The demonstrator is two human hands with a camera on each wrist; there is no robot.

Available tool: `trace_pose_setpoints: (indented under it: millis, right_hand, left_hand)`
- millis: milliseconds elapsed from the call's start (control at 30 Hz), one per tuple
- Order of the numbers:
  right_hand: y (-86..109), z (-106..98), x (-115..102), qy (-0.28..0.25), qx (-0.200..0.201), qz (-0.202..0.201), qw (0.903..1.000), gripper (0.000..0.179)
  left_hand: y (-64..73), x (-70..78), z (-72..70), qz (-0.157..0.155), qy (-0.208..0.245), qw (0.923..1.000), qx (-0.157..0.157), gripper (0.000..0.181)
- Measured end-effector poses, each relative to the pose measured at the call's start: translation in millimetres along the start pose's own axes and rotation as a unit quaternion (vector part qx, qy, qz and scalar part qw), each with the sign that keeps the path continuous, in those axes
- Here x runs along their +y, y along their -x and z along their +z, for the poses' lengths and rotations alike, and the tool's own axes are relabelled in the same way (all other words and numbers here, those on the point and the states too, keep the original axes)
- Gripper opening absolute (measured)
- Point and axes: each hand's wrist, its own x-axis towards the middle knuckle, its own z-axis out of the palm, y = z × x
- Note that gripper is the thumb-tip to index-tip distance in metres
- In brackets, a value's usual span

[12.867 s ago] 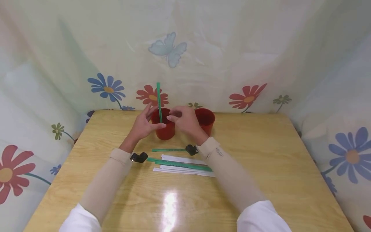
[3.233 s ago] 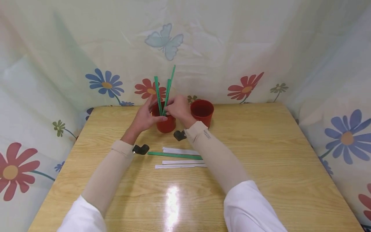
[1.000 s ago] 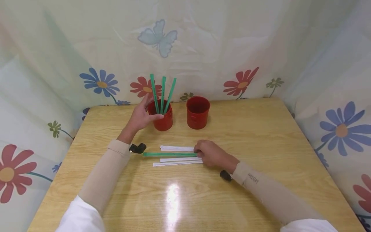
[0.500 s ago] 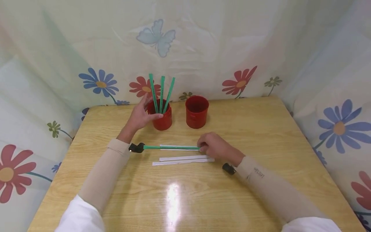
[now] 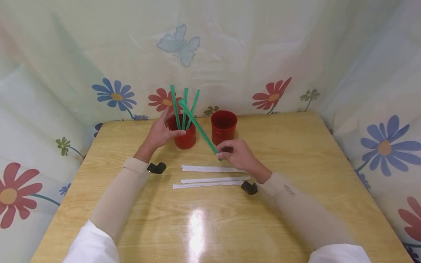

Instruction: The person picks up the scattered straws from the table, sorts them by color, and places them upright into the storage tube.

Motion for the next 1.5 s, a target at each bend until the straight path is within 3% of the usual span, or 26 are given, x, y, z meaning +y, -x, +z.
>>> trace_pose_setpoints:
  millis: [367, 733, 1100, 1500]
  right_hand:
    - [-30.5, 11, -22, -0.067, 0.047, 0.003, 0.9966, 0.004]
    - [-56.8, 24, -44, -0.093, 0.072, -0.029, 0.9927, 0.005]
    - [-98.9, 35, -56, -0.086, 0.121, -0.036, 0.9883, 0.009]
    - [-124.1, 45, -54, -0.044, 0.115, -0.017, 0.9922, 0.012]
  left_hand:
    - [-0.8, -3.1, 3.4, -0.005, 0.006, 1.0000, -0.001, 0.117]
    - [-0.7, -2.0, 3.5, 0.004, -0.001, 1.0000, 0.006, 0.113]
    - [-2.9, -1.6, 0.5, 0.014, 0.020, 0.9996, 0.010, 0.111]
    - [-1.6, -0.5, 1.7, 0.017, 0.026, 0.9995, 0.011, 0.109]
